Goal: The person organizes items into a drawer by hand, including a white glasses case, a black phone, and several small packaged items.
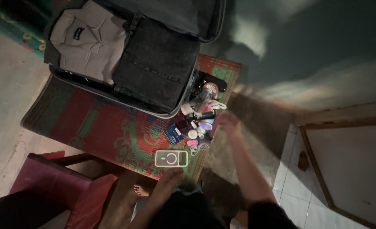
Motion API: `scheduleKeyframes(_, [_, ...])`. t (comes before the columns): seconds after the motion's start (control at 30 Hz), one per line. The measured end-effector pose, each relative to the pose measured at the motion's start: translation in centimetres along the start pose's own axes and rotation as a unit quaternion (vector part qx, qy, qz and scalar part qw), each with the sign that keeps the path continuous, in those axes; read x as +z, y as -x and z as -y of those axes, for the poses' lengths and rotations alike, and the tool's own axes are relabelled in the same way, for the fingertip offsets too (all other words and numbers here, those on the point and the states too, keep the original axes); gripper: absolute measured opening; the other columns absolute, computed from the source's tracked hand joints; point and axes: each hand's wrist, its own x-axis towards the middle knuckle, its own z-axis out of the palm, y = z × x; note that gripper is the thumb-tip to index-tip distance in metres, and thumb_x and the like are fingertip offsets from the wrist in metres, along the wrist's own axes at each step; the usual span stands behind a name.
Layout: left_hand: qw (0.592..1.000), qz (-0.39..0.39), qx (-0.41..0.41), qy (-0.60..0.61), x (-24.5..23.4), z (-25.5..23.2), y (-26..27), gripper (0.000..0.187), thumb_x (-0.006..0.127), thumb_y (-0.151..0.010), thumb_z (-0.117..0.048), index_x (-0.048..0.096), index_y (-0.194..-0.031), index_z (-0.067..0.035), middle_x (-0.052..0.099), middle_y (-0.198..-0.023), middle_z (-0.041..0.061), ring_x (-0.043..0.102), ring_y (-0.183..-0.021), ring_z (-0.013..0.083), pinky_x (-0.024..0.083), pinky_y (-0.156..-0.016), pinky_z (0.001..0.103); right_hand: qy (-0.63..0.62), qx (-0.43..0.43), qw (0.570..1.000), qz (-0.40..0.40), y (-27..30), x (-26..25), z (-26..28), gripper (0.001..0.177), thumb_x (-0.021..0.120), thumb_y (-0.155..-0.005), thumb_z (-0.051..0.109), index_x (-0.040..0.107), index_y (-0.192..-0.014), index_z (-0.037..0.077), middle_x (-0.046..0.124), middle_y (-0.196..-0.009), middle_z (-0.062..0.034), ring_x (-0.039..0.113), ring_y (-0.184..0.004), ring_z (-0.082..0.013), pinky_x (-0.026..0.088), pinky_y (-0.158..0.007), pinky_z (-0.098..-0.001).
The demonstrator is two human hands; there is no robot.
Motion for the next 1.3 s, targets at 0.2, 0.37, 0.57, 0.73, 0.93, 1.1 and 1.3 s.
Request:
scheduleKeyframes(0.2, [1.0, 0.009, 0.019, -0.011, -1.9, 1.3, -0.7, 0.044, 0.065, -0.094, -0.017, 0.058, -0.134, -0.001, 0.071, -0.131, 0.008, 0.067, -0.117, 0.0165, 0.051, -0.101, 0.03, 0.106, -0.011, 0.98, -0.167, -12.9, 2.4, 3.3, 0.03, 0.063, -0.096, 0.02, 0.071, -0.121, 0.007, 0.069, -0.087, -0.0059, 0.067, -0.066, -0.0201, 0.045, -0.046, -0.0332])
scheduleKeyframes(0.37, [0.995, -0.031, 0.009, 0.09, -2.8, 1.9, -2.1, 0.043, 0.065, -0.094, -0.013, 0.059, -0.134, 0.001, 0.07, -0.128, 0.009, 0.067, -0.11, 0.0191, 0.053, -0.097, 0.032, 0.085, 0.076, 0.968, -0.223, -17.2, 5.0, 3.9, 0.039, 0.083, -0.085, 0.025, 0.059, -0.112, 0.011, 0.069, -0.087, -0.0031, 0.065, -0.065, -0.0173, 0.043, -0.044, -0.0313])
scheduleKeyframes(0.57, [0.995, -0.032, -0.013, 0.093, -2.2, 0.4, -1.8, 0.041, 0.065, -0.095, -0.011, 0.06, -0.133, 0.002, 0.07, -0.124, 0.01, 0.064, -0.108, 0.0184, 0.05, -0.093, 0.032, 0.149, 0.071, 0.952, -0.258, -18.8, 6.2, 3.3, 0.046, 0.092, -0.083, 0.029, 0.067, -0.107, 0.0, 0.064, -0.09, -0.0075, 0.05, -0.065, -0.015, 0.037, -0.049, -0.0334])
scheduleKeyframes(0.73, [0.991, 0.025, 0.034, 0.124, -1.0, -2.3, -1.4, 0.041, 0.061, -0.094, -0.011, 0.057, -0.132, 0.002, 0.071, -0.128, 0.008, 0.064, -0.117, 0.018, 0.05, -0.099, 0.031, 0.092, 0.103, 0.961, -0.241, -19.0, 5.4, 3.6, 0.049, 0.092, -0.077, 0.025, 0.061, -0.11, 0.007, 0.068, -0.088, -0.0036, 0.054, -0.066, -0.0143, 0.036, -0.05, -0.0345])
scheduleKeyframes(0.93, [1.0, -0.001, 0.022, 0.018, -0.7, -5.0, -0.6, 0.042, 0.065, -0.095, -0.018, 0.062, -0.13, 0.004, 0.072, -0.12, 0.011, 0.067, -0.111, 0.0189, 0.052, -0.097, 0.032, 0.051, -0.014, 0.966, -0.253, -18.1, 2.9, 5.6, 0.048, 0.088, -0.083, 0.017, 0.058, -0.119, 0.009, 0.069, -0.096, -0.007, 0.061, -0.074, -0.0145, 0.046, -0.059, -0.0311])
scheduleKeyframes(1.1, [0.997, -0.031, -0.002, -0.074, 0.0, -7.1, -1.8, 0.042, 0.063, -0.092, -0.025, 0.062, -0.13, -0.006, 0.074, -0.12, 0.003, 0.068, -0.109, 0.0138, 0.054, -0.092, 0.03, -0.11, -0.191, 0.956, -0.194, -14.4, 0.9, 7.0, 0.054, 0.086, -0.091, 0.016, 0.047, -0.128, 0.012, 0.061, -0.122, -0.0056, 0.065, -0.108, -0.0148, 0.058, -0.085, -0.0295])
scheduleKeyframes(1.3, [0.999, -0.05, 0.019, -0.009, 0.9, -11.0, -0.6, 0.043, 0.066, -0.093, -0.025, 0.064, -0.131, -0.007, 0.072, -0.118, 0.007, 0.067, -0.106, 0.0186, 0.054, -0.089, 0.034, -0.08, -0.186, 0.977, -0.062, -3.8, 4.2, 8.0, 0.047, 0.076, -0.094, 0.02, 0.051, -0.131, 0.008, 0.06, -0.117, -0.0042, 0.063, -0.104, -0.0149, 0.058, -0.085, -0.0338])
